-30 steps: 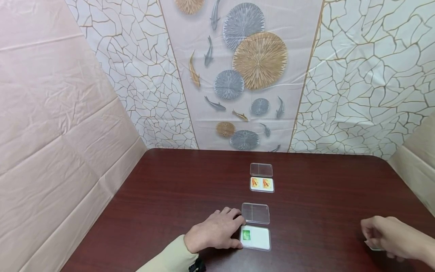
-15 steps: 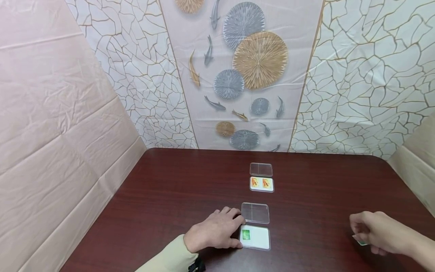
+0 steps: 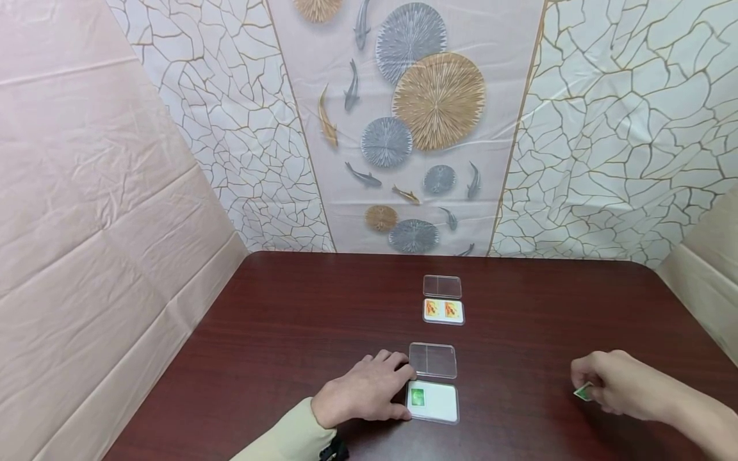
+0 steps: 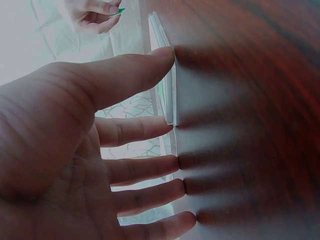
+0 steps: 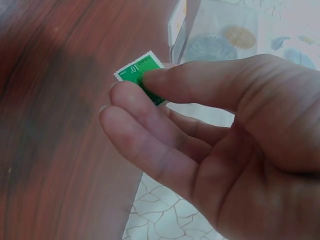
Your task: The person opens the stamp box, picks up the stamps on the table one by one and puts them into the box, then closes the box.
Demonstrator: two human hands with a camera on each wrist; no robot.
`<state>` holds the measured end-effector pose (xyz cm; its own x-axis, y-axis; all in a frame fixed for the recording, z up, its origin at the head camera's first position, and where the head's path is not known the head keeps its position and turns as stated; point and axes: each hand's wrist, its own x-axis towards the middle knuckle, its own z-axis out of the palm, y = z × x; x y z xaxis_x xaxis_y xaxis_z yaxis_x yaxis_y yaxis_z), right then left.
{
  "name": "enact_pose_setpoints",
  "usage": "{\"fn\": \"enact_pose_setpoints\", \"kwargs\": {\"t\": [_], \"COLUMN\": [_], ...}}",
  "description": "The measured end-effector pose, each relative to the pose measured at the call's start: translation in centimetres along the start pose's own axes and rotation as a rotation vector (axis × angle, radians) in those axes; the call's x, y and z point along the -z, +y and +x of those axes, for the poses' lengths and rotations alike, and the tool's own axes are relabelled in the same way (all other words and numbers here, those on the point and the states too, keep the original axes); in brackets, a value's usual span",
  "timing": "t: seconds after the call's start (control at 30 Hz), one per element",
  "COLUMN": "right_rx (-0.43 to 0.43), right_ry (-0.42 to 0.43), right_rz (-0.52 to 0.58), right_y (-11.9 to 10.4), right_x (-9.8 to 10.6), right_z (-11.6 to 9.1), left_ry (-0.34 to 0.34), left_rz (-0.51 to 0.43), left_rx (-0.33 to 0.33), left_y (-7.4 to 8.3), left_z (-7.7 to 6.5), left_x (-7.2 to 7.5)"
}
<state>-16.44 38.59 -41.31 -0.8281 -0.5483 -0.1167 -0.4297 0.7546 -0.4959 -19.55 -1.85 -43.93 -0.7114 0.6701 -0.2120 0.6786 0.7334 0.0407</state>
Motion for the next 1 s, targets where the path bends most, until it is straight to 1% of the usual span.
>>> {"fn": "enact_pose_setpoints", "kwargs": {"t": [0.2,0.3,0.37,0.43,0.53,0.7,1.0], "right_rx": [0.022,0.093,0.178,0.243,0.280,0.288,0.314], "right_ry": [-0.008,0.025,0.075,0.117,0.141,0.129,0.110], "right_rz": [-0.022,-0.063,-0.119,-0.166,-0.210,-0.206,-0.155], "right_y": [-0.6,-0.8,-0.9,-1.0,-1.3,-2.0,-3.7], "right_x": [0.1,0.0,-0.1,-0.2,-0.4,-0.4,-0.9], "right_z": [0.8,1.1,1.4,1.6,2.1,2.7,4.1], "left_ry": [0.001,0.005,0.007,0.009,0.009,0.010,0.006], "left_rz": [0.000,0.000,-0.002,-0.004,-0.005,-0.007,0.000], "left_rx": [-0.001,-0.005,-0.006,-0.009,-0.012,-0.011,-0.006], "left_y": [0.0,0.0,0.0,0.0,0.0,0.0,0.0], "left_z": [0.1,0.0,0.0,0.0,-0.1,-0.1,-0.2], "left_x": [0.0,0.0,0.1,0.1,0.1,0.1,0.1]}}
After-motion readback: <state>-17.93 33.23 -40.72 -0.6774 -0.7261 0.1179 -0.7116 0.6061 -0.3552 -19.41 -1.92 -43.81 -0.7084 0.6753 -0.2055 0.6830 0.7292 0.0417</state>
